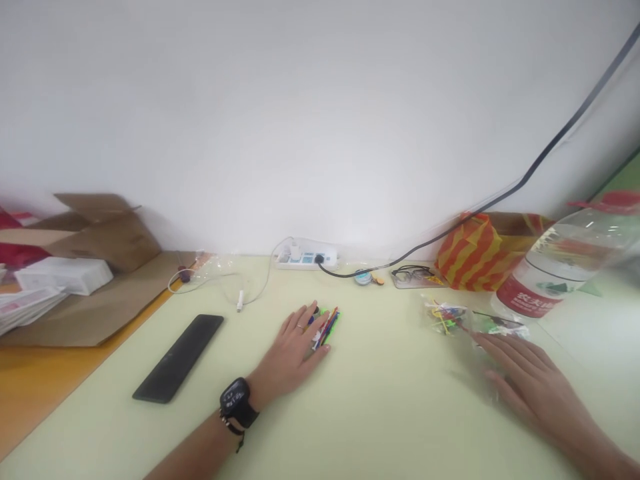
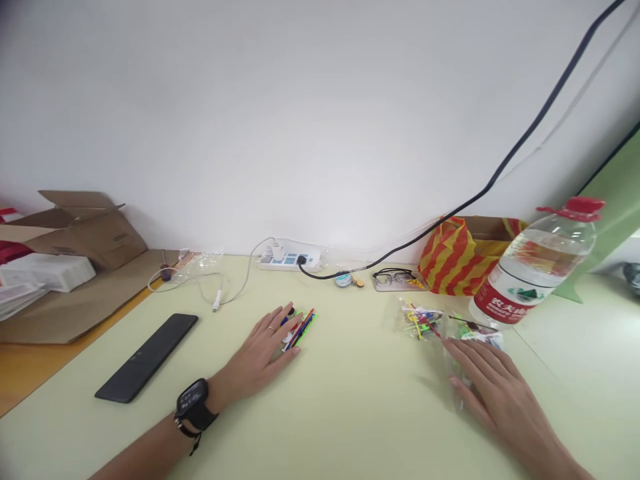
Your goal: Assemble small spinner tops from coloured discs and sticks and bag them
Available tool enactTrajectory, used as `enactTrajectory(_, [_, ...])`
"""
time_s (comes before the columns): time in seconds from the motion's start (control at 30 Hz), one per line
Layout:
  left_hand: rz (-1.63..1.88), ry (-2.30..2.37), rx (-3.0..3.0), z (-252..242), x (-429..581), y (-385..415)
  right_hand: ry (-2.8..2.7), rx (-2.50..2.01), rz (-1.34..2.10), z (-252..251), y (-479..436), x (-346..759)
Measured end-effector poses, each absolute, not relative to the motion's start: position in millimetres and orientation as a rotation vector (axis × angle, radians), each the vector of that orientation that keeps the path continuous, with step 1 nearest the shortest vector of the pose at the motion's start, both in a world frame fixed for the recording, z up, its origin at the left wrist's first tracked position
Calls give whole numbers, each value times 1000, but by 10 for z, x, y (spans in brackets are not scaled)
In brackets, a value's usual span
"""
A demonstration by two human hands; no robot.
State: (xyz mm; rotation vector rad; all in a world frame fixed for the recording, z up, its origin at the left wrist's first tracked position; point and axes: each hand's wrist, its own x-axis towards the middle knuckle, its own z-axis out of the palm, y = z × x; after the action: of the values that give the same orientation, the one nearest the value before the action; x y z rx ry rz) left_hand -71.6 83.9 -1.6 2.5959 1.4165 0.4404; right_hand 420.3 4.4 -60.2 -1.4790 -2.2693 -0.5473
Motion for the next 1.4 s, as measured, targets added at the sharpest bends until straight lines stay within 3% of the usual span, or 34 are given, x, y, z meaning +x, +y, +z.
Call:
enactTrajectory(0.43, [522,1386,2565,4,-703,838,-2131,-1238,-662,-524,-105,4099])
enactTrajectory(0.87, [731,1280,2682,-46,-651,879,-2405,-1096,78,-201,21,2370])
enactTrajectory(1.17, [590,1123,2803,8,-648,801,-2379,-1215,215,-146,296,1892])
enactTrajectory(1.4, [746,1124,2828,-46,-618,805,-2269,-1206,265,-238,319,1951])
